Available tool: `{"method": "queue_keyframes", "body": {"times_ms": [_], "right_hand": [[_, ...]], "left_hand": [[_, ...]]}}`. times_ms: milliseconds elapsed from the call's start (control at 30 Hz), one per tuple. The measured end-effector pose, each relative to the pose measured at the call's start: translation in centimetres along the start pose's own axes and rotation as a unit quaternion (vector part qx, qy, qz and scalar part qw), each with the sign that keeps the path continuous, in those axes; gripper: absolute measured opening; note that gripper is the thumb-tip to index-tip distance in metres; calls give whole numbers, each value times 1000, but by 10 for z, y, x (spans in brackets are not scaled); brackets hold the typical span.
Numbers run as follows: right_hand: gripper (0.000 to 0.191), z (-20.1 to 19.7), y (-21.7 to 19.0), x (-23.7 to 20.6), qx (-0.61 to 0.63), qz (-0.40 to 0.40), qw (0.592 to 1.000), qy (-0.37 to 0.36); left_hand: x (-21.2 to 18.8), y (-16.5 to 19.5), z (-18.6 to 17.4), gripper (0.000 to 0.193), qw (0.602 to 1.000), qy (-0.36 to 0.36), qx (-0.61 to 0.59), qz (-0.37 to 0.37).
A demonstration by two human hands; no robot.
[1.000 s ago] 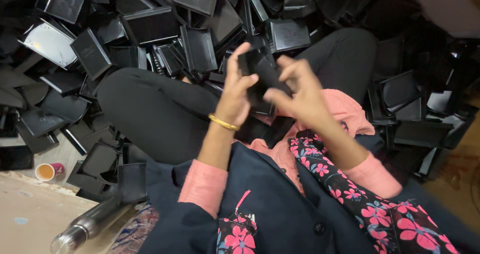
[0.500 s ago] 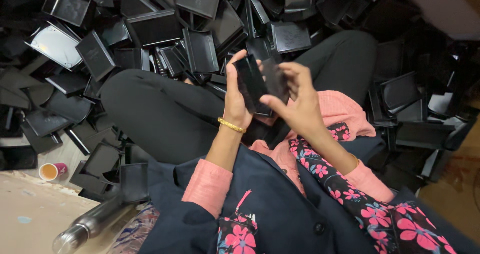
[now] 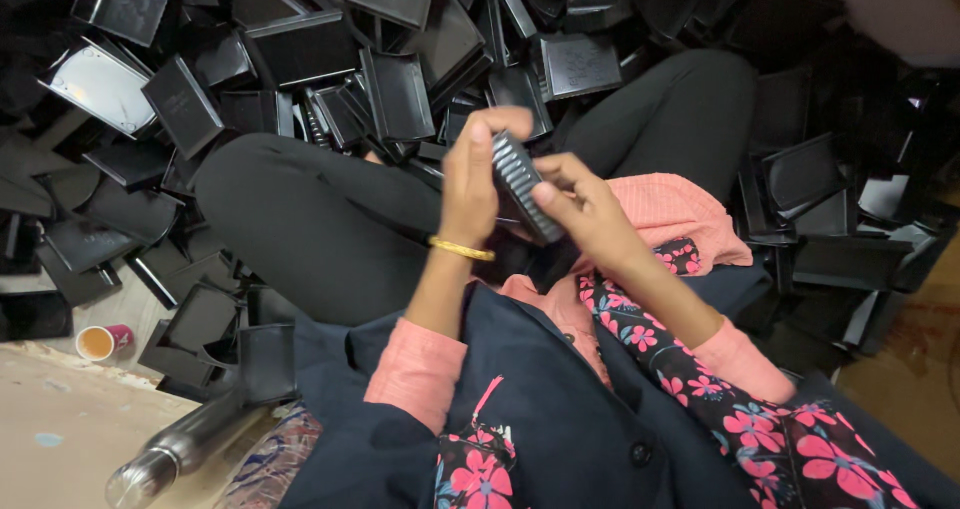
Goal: The person sits cross-legged on the floor and repeatedly picks up two black plastic components from a large pile. They align and press the parts together to form a single unit, then place the assembled unit back into the pile. This cycle continues throughout the clip.
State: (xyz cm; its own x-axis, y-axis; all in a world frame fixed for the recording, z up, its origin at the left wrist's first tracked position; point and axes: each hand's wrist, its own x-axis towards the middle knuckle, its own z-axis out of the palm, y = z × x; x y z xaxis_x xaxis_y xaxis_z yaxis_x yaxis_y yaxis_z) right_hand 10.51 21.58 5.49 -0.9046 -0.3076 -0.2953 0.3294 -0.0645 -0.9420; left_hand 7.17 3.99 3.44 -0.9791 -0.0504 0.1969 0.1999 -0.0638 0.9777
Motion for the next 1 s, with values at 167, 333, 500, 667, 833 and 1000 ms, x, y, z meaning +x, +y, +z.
{"method": "queue_keyframes", "body": {"times_ms": [167,333,500,667,833,1000], "right_hand": [[40,-1,2,-9,-31,-4,999,-15],[33,30,-18,-19,-167,-57,978,108],[27,-15,-95,16,-347,-135,926,56],[18,-92,-131,39,67,-280,947,140],[15,-72,-79,7,-351,-273,894,53],[31,2,48,7,-510,-100,852,-54]], "left_hand": [[4,9,-22,57,969,124,206,57],[4,15,-20,60,967,164,189,40],[13,9,-20,43,983,80,144,79],[9,-17,-2,28,891,-75,399,204],[18,-46,-9,11,877,-140,451,84],[24,-39,-57,49,992,10,119,-42]]}}
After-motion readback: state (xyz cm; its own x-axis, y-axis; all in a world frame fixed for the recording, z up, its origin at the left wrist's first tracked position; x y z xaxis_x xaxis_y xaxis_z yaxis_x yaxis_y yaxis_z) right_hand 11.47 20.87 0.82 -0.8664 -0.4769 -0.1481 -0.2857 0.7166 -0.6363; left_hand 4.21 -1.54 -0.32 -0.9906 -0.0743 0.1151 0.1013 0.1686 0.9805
